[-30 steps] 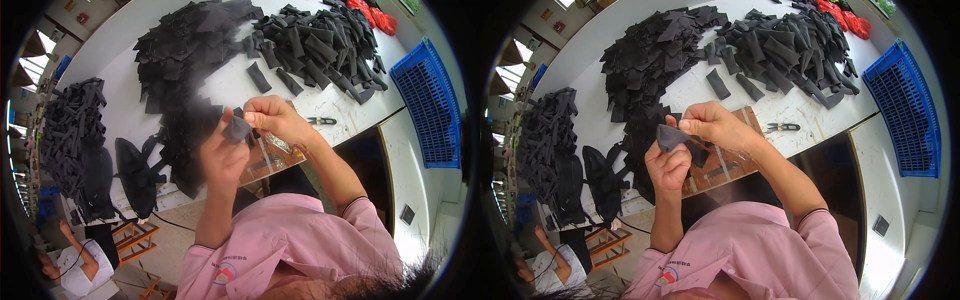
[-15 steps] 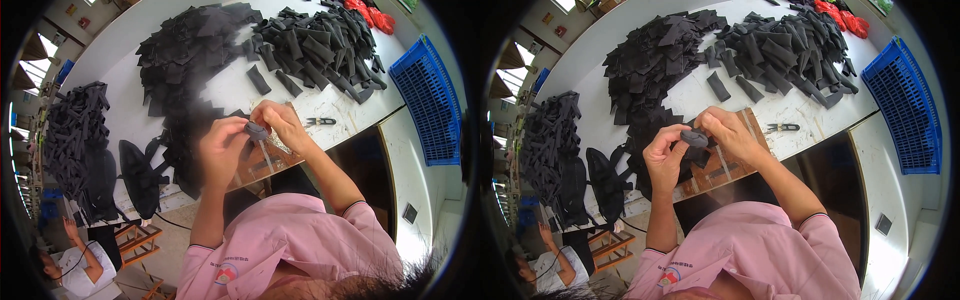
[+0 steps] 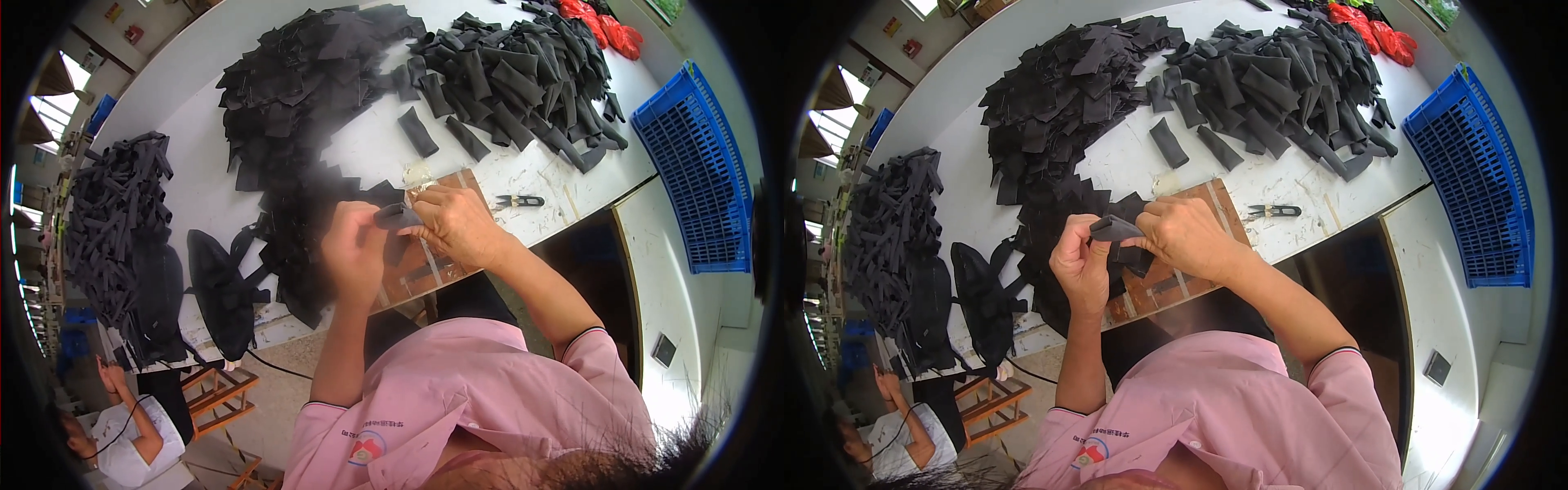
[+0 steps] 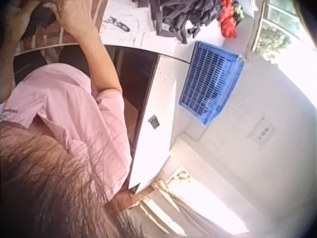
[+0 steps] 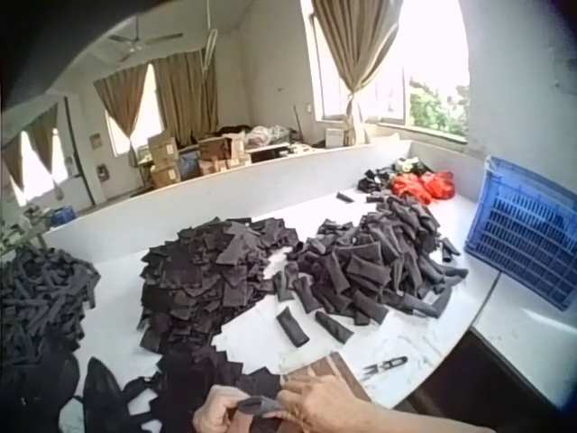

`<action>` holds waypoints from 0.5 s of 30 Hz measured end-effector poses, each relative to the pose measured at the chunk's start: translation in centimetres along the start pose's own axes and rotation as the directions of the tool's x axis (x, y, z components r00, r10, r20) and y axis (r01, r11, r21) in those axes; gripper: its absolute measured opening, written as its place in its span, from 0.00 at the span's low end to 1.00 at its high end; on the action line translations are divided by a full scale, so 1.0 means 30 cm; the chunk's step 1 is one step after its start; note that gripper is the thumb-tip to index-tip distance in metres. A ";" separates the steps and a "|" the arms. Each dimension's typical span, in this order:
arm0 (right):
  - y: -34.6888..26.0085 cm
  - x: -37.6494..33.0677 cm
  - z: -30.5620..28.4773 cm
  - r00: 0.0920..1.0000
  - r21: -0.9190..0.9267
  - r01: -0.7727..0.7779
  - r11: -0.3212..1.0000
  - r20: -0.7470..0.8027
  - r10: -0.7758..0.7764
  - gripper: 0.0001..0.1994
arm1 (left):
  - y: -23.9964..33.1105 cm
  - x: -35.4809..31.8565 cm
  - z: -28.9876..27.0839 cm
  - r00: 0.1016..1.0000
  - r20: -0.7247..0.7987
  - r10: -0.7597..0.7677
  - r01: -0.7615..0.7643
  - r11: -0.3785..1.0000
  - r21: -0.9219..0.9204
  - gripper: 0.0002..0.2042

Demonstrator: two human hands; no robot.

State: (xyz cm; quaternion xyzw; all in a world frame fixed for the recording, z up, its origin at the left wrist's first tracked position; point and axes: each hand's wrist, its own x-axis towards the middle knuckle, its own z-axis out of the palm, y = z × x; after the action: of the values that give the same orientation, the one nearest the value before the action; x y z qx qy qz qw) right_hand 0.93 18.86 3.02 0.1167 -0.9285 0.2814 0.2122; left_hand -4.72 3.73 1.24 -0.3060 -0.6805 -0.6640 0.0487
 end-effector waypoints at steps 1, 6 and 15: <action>-0.001 0.011 -0.018 1.000 0.034 0.018 0.999 -0.010 -0.018 0.16 | 0.031 0.021 -0.004 1.000 -0.001 0.001 -0.001 1.000 0.001 0.05; 0.058 -0.028 0.069 0.997 0.191 0.066 0.979 -0.049 -0.058 0.16 | 0.059 0.032 -0.007 0.974 0.121 0.194 -0.216 0.953 0.210 0.07; 0.011 -0.004 0.008 0.990 0.005 -0.049 0.999 0.133 0.048 0.14 | 0.018 -0.005 -0.025 0.999 0.021 -0.042 0.040 0.995 0.095 0.05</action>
State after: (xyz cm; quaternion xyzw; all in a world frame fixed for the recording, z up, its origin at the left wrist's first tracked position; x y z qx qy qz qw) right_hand 0.84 19.01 2.62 0.1135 -0.9420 0.2819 0.1426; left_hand -4.59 2.93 1.73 -0.2969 -0.7179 -0.6283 0.0421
